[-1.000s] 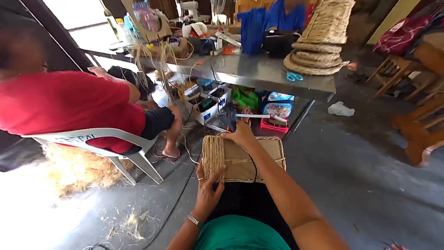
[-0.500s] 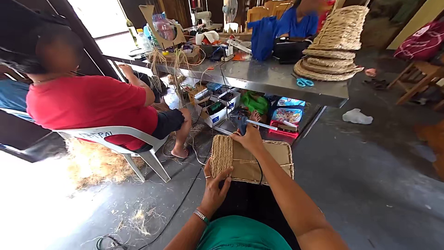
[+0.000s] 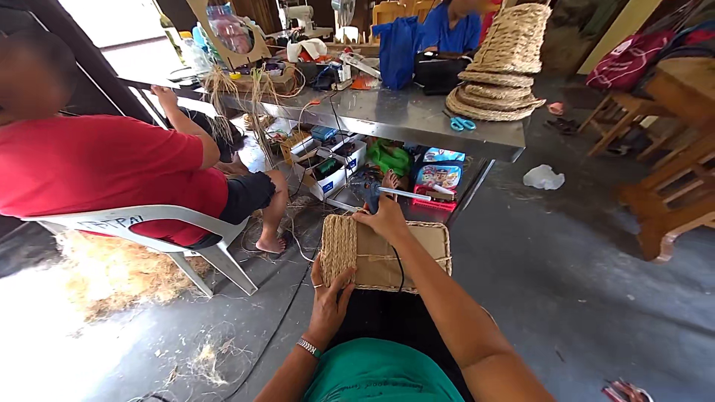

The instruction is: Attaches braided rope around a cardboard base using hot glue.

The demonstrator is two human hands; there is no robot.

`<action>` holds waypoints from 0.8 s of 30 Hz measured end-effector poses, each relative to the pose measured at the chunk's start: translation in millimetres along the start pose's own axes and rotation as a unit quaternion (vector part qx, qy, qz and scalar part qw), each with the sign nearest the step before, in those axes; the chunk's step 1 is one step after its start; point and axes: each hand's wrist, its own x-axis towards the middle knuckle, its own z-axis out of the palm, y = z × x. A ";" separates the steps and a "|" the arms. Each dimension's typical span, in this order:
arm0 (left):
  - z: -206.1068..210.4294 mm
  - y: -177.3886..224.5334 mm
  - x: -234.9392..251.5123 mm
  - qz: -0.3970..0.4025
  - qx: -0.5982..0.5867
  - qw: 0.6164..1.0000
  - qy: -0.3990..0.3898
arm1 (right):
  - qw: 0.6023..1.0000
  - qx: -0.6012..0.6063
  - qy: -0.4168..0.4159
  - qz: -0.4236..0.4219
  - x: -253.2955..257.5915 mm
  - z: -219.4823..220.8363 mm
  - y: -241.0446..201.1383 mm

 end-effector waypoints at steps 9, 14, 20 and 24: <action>-6.5 -0.2 -0.2 -0.003 0.000 1.000 -0.022 | 1.000 0.003 -0.001 0.011 2.4 2.6 3.7; -39.6 26.6 19.1 -0.053 0.012 0.995 -0.088 | 1.000 0.013 -0.019 -0.005 3.3 -4.5 4.0; -46.7 52.8 78.3 -0.074 0.134 0.984 -0.090 | 0.999 0.028 0.001 -0.044 -10.5 2.6 2.0; -22.1 56.5 80.8 -0.027 0.230 0.970 -0.077 | 0.999 0.017 0.003 -0.046 -17.0 -1.3 -2.8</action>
